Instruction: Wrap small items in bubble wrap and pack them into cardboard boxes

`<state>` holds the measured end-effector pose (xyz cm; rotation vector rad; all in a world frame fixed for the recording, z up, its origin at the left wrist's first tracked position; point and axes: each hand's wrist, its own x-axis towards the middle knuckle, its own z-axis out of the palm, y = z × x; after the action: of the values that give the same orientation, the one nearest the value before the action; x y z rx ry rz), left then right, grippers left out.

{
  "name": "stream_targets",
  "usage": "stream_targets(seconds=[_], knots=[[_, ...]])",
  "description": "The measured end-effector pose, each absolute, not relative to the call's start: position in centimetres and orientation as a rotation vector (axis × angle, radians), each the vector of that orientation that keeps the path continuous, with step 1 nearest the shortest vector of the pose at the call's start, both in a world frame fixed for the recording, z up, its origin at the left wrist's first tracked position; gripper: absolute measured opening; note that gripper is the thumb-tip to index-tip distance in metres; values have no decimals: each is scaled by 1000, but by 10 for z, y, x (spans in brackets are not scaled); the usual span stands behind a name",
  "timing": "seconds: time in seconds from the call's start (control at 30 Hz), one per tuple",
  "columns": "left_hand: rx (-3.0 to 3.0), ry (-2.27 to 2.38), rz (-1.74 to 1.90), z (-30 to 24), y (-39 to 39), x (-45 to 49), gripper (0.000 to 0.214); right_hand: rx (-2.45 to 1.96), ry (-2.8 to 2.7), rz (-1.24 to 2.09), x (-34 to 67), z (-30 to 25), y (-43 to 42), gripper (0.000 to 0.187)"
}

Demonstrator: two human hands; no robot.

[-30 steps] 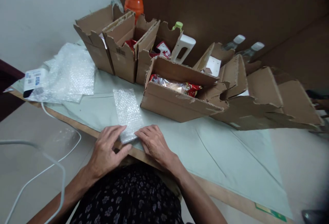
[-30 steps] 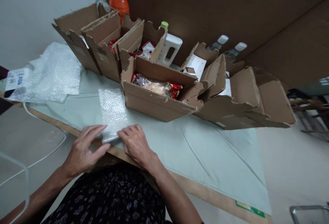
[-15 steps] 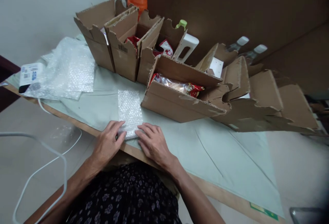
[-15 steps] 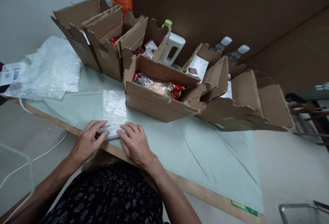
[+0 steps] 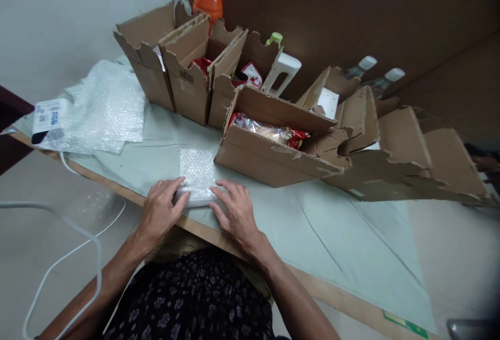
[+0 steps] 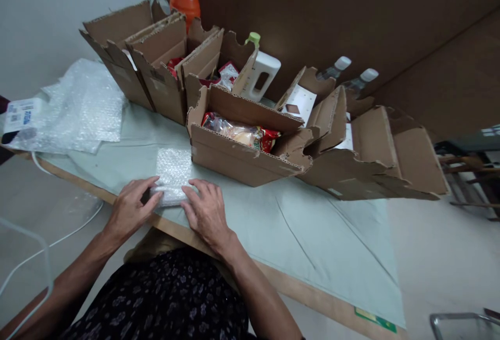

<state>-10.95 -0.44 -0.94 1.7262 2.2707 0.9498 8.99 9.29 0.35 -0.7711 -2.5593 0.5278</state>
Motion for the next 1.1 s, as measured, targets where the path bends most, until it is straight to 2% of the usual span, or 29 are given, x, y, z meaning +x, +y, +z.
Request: stream_targets(seconds=[0.17,0.37,0.57,0.67,0.8,0.9,1.0,1.1], knots=[[1771,2238,1019,-7,-9,-111,31,-598,-2690,505,84,0,95,27],[1858,2021,1034,7,-29,-108,37,-698,-2615,834,88,6,96,27],[1734,2286,946,-4,-4,-118,35,-724,-2626,510,83,12,89,33],[1569,2301,1023,-5,-2,-119,41,-637,-2763,502,72,8,95,33],[1084,2181,1297,1,-18,-110,57,-870,-2588,735,62,3,107,32],[722,1842,1426,4,-26,-94,69,-1003,-2328,962,64,5,101,30],[608,1515,1447,2,-23,-77,63,-995,-2227,1156,72,11,85,25],[616,1437,1460,-1,-20,-69,51,-972,-2250,1152,89,21,75,26]])
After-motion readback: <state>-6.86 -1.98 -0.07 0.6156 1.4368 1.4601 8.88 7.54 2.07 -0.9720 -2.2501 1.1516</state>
